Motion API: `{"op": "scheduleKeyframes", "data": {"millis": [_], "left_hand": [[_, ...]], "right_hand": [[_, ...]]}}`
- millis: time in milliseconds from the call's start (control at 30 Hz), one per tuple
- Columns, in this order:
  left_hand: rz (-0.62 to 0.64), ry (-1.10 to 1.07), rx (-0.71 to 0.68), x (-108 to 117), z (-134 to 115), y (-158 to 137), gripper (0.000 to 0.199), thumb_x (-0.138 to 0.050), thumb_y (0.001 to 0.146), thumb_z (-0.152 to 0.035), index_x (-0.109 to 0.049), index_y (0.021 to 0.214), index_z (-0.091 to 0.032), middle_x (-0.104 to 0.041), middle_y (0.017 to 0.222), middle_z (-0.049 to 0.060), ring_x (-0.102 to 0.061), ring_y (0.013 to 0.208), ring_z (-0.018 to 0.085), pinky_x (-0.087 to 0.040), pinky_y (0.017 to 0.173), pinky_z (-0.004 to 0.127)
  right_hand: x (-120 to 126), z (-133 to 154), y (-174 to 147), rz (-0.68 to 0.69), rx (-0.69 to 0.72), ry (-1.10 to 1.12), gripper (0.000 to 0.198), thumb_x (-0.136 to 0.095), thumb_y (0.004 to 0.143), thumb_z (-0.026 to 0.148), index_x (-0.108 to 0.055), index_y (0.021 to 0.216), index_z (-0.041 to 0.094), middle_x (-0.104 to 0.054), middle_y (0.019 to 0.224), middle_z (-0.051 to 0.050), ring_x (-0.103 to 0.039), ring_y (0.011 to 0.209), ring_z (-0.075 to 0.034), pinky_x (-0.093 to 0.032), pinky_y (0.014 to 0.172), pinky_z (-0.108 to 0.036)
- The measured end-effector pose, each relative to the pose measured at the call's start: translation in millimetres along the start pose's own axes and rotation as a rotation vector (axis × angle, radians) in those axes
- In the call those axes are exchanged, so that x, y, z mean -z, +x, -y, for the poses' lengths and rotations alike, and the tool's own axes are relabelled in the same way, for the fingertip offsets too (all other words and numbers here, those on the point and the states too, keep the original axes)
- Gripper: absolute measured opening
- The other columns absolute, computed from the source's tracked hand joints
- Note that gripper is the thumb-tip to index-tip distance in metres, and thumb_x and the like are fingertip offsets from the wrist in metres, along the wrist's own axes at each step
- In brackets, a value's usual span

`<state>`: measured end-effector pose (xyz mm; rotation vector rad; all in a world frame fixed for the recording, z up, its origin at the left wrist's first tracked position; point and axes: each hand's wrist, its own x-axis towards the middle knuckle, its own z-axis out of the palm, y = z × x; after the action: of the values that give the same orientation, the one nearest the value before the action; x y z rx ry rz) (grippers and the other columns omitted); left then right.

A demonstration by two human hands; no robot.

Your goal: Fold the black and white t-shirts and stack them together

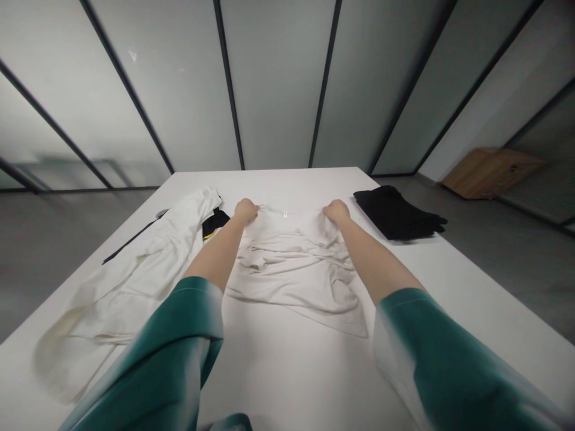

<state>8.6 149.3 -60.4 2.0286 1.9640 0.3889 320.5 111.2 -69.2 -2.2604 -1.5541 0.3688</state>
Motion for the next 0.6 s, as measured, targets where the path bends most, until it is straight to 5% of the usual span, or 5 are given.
{"op": "scheduleKeyframes", "data": {"millis": [100,200,400,600], "left_hand": [[-0.088,-0.223,-0.056,9,-2,-1,0.058,-0.046,0.094,-0.032,-0.042,0.149,-0.015,-0.065,0.133,0.013,-0.064,0.116,0.021,-0.05,0.095,0.031],[-0.107,-0.157,-0.199,8,1,-18,0.066,-0.05,0.092,-0.032,-0.033,0.154,-0.017,-0.045,0.155,0.012,-0.048,0.137,0.021,-0.039,0.111,0.033],[0.027,0.164,-0.29,-16,12,-77,0.064,-0.047,0.094,-0.044,-0.04,0.15,-0.014,-0.039,0.158,0.015,-0.037,0.145,0.026,-0.028,0.119,0.037],[0.128,0.344,-0.313,-37,19,-117,0.067,-0.036,0.098,-0.055,-0.035,0.154,-0.018,-0.025,0.164,0.016,-0.023,0.151,0.031,-0.023,0.12,0.048]], "right_hand": [[1,7,5,-0.064,0.108,0.317,0.063,-0.046,0.09,0.027,-0.04,0.15,0.012,-0.06,0.139,-0.019,-0.061,0.121,-0.024,-0.051,0.094,-0.034],[-2,4,-3,-0.054,0.259,0.422,0.076,-0.048,0.088,0.026,-0.021,0.159,0.016,-0.043,0.155,-0.016,-0.049,0.136,-0.023,-0.046,0.103,-0.037],[-13,-25,-62,0.052,0.514,0.05,0.054,-0.048,0.093,0.035,-0.05,0.145,0.019,-0.053,0.147,-0.013,-0.052,0.13,-0.026,-0.039,0.11,-0.04],[-28,-51,-120,0.156,0.473,-0.328,0.071,-0.038,0.097,0.059,-0.036,0.154,0.017,-0.029,0.162,-0.018,-0.024,0.149,-0.037,-0.023,0.118,-0.055]]}}
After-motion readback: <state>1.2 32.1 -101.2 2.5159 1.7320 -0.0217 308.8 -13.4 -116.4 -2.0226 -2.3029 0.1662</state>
